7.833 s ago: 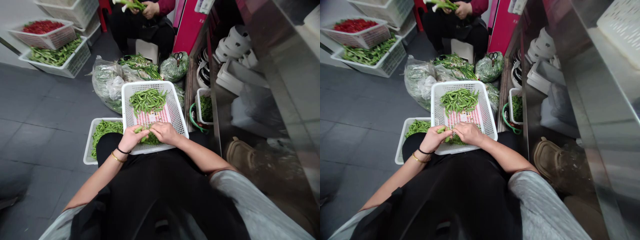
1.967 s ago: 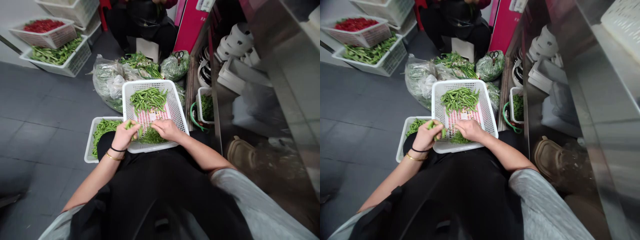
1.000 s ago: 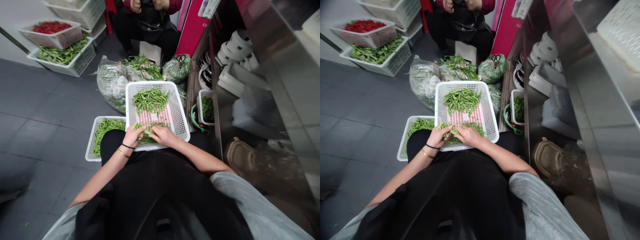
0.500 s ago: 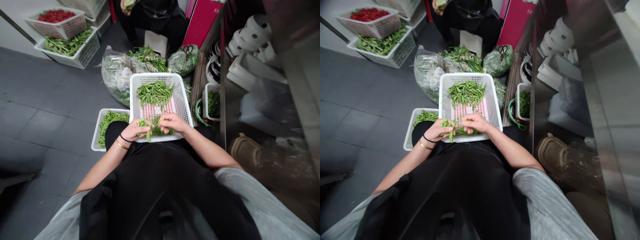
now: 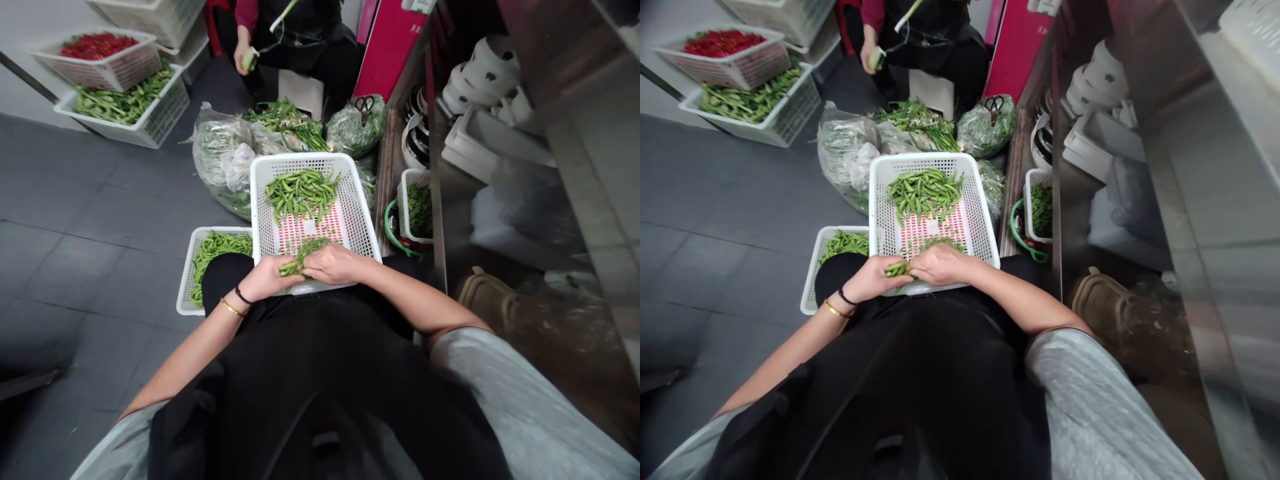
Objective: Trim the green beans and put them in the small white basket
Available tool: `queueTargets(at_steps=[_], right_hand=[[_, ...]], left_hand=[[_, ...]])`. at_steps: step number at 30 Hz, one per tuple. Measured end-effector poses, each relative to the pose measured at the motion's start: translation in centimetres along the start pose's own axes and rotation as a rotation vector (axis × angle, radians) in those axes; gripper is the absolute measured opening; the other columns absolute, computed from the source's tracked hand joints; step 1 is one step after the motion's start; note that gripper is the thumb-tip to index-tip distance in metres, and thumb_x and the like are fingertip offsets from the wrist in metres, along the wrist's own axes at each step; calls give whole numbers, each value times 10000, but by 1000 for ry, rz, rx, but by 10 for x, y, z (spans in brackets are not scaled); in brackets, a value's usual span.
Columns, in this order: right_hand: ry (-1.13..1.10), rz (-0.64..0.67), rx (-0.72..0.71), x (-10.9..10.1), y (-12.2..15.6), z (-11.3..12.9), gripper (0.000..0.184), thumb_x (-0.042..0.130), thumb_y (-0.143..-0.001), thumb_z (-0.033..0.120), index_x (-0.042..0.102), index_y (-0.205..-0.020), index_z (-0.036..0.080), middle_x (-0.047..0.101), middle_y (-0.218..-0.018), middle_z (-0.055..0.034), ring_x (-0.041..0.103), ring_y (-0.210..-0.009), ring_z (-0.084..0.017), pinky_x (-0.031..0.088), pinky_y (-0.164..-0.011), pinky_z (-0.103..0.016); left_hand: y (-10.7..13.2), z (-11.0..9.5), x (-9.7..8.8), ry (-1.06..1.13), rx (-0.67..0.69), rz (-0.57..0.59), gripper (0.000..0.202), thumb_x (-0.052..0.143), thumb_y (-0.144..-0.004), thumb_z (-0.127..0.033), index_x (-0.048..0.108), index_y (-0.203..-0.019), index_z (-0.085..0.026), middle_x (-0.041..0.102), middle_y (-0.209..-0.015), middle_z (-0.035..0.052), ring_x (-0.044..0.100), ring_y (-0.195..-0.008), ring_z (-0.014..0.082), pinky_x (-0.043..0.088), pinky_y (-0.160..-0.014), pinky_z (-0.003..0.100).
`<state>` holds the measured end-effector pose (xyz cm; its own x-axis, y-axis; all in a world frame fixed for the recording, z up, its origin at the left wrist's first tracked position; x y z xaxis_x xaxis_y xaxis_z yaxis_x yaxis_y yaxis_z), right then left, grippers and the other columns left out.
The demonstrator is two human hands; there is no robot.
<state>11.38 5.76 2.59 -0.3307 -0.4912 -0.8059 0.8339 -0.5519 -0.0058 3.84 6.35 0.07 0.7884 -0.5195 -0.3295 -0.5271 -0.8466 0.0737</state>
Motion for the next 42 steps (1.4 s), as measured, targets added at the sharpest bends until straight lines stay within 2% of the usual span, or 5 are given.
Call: queueTargets(at_steps=[8, 13, 22, 33, 42], right_hand=[[-1368, -67, 126, 20, 9, -35, 371, 522, -797, 480, 438, -594, 181, 304, -380, 100, 405, -317, -90, 334, -376, -219], [-730, 209, 559, 27, 28, -125, 452, 578, -737, 588, 587, -648, 145, 530, -446, 13, 526, -439, -114, 427, -482, -239], [8, -1, 1128, 9, -24, -247, 510, 514, -837, 449, 618, -1075, 11, 576, -1188, -273, 546, -1138, -318, 427, -891, -367], [-696, 138, 508, 51, -7, -90, 137, 476, -812, 248, 548, -747, 151, 530, -476, 51, 513, -418, -92, 415, -461, -198], [-308, -107, 217, -17, -2, -34, 250, 455, -890, 338, 577, -774, 153, 549, -577, 37, 508, -531, -80, 346, -579, -193]], left_hand=[[7, -30, -33, 209, -3, -218, 159, 757, -615, -212, 723, -767, -182, 690, -727, 72, 580, -589, 147, 439, -576, 243], [10, 22, -92, 797, -26, -656, 162, 681, -675, -301, 661, -757, -161, 627, -624, 23, 335, -374, 48, 267, -361, 191], [-11, 50, -25, 1194, -254, -283, 286, 757, -585, -296, 519, -653, -152, 451, -565, -23, 395, -482, 64, 276, -369, 152], [-9, 71, -18, 743, -366, -484, 320, 803, -545, -224, 567, -741, -134, 607, -628, -9, 455, -416, 51, 297, -348, 158], [6, 36, -2, 725, -293, -263, 324, 808, -521, -167, 623, -784, -122, 571, -577, -28, 478, -434, 57, 369, -402, 169]])
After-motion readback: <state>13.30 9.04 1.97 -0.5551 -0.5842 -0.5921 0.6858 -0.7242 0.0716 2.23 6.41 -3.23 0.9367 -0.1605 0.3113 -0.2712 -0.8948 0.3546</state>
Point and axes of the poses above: each hand's wrist, its own y-axis away from the middle knuckle, its own x-axis out of the palm, z = x × y, the point moved 9 cm from there along -y, towards the middle knuckle
